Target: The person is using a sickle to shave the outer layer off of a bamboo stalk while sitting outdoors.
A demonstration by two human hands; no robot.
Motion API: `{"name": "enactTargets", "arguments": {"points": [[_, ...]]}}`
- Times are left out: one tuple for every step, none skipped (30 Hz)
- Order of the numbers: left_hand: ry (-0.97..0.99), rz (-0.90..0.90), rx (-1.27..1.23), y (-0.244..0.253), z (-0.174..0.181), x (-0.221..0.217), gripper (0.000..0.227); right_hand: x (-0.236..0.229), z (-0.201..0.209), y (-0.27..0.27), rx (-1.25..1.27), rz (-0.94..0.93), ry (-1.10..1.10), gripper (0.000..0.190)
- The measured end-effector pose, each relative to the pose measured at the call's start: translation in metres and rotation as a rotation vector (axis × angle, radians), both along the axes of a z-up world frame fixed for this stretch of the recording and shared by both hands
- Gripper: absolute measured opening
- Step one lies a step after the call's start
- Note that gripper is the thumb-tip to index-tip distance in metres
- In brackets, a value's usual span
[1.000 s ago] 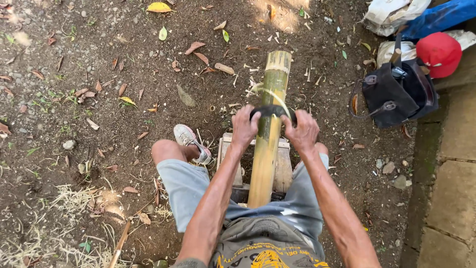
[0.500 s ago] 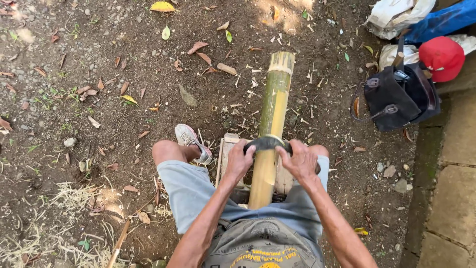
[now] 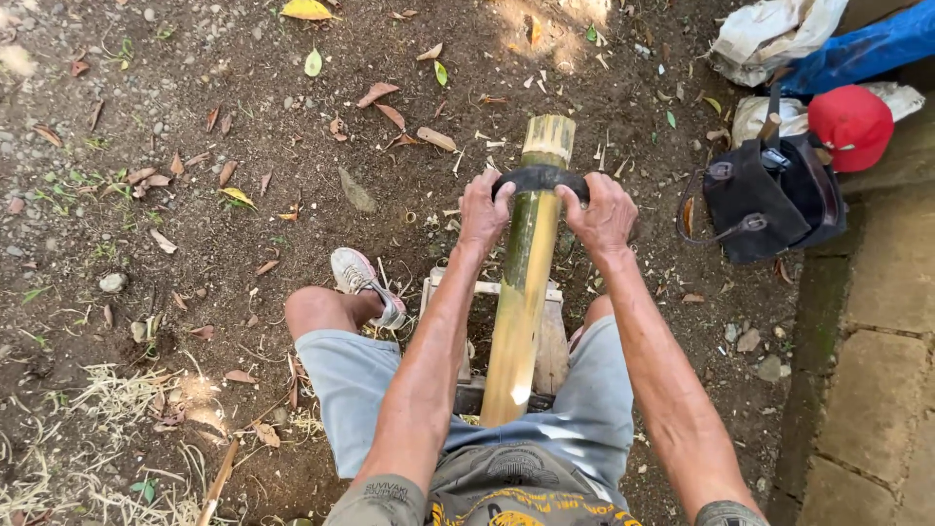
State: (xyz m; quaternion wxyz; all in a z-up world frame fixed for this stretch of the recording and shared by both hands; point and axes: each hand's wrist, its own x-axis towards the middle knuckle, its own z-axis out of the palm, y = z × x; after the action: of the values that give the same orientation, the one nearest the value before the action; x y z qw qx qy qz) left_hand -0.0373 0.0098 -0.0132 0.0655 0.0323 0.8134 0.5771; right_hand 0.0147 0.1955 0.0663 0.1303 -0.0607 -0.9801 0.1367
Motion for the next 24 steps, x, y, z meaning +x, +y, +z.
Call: {"name": "enactTargets", "arguments": {"points": [[0.001, -0.001, 0.001, 0.0, -0.001, 0.003, 0.021, 0.003, 0.0, -0.001, 0.001, -0.001, 0.001, 0.039], [0.047, 0.0, -0.03, -0.001, -0.002, 0.006, 0.02, 0.006, 0.001, -0.003, -0.014, -0.009, 0.0, 0.037], [0.092, 0.003, -0.064, -0.003, -0.002, 0.009, 0.02, 0.01, 0.002, -0.007, -0.032, -0.014, -0.001, 0.036], [0.093, 0.004, -0.065, -0.008, -0.004, 0.02, 0.02, 0.021, 0.001, -0.012, -0.033, -0.013, 0.0, 0.036], [0.106, -0.002, -0.064, -0.011, -0.005, 0.025, 0.02, 0.027, 0.001, -0.014, -0.018, -0.001, 0.037, 0.034], [0.118, -0.007, -0.062, -0.013, -0.008, 0.03, 0.02, 0.033, 0.0, -0.017, -0.003, 0.011, 0.073, 0.033], [0.112, -0.007, -0.062, -0.018, -0.007, 0.046, 0.02, 0.048, 0.001, -0.021, -0.003, 0.012, 0.067, 0.033], [0.1, -0.015, -0.064, -0.022, -0.007, 0.062, 0.02, 0.063, 0.001, -0.025, -0.01, -0.003, 0.026, 0.032], [0.095, -0.023, -0.068, -0.027, -0.006, 0.073, 0.02, 0.074, 0.001, -0.029, -0.019, -0.017, -0.009, 0.031], [0.096, -0.021, -0.07, -0.034, -0.009, 0.088, 0.02, 0.089, -0.004, -0.033, -0.02, -0.015, -0.008, 0.031], [0.109, -0.031, -0.059, -0.041, -0.011, 0.105, 0.018, 0.107, -0.008, -0.037, -0.032, -0.013, -0.041, 0.031], [0.121, -0.042, -0.049, -0.048, -0.012, 0.122, 0.017, 0.124, -0.012, -0.041, -0.044, -0.011, -0.074, 0.031], [0.13, -0.038, -0.047, -0.055, -0.009, 0.139, 0.017, 0.135, -0.006, -0.048, -0.042, -0.008, -0.065, 0.031], [0.109, -0.008, -0.048, -0.063, -0.006, 0.156, 0.018, 0.146, 0.0, -0.055, -0.055, 0.007, -0.081, 0.033], [0.075, 0.016, -0.052, -0.072, -0.003, 0.179, 0.022, 0.163, 0.006, -0.064, -0.072, 0.015, -0.111, 0.035], [0.071, 0.013, -0.053, -0.079, 0.0, 0.193, 0.022, 0.177, 0.009, -0.066, -0.073, 0.012, -0.115, 0.035], [0.006, -0.005, -0.047, -0.086, 0.001, 0.201, 0.021, 0.183, 0.011, -0.068, -0.122, -0.004, -0.221, 0.035], [-0.06, -0.023, -0.04, -0.093, 0.002, 0.209, 0.021, 0.19, 0.012, -0.07, -0.169, -0.02, -0.327, 0.035], [-0.062, -0.021, -0.04, -0.094, 0.006, 0.209, 0.021, 0.19, 0.011, -0.068, -0.169, -0.018, -0.33, 0.035], [-0.069, -0.05, -0.016, -0.094, 0.011, 0.208, 0.02, 0.188, 0.009, -0.065, -0.161, -0.048, -0.345, 0.038], [-0.074, -0.076, 0.008, -0.095, 0.016, 0.203, 0.02, 0.183, 0.008, -0.063, -0.153, -0.075, -0.357, 0.042], [-0.073, -0.072, 0.007, -0.092, 0.022, 0.192, 0.02, 0.176, 0.006, -0.058, -0.154, -0.07, -0.357, 0.042], [-0.058, -0.073, 0.039, -0.088, 0.028, 0.179, 0.021, 0.167, 0.003, -0.053, -0.132, -0.081, -0.312, 0.041], [-0.042, -0.074, 0.071, -0.083, 0.034, 0.165, 0.022, 0.157, 0.001, -0.048, -0.111, -0.092, -0.267, 0.041]]}}
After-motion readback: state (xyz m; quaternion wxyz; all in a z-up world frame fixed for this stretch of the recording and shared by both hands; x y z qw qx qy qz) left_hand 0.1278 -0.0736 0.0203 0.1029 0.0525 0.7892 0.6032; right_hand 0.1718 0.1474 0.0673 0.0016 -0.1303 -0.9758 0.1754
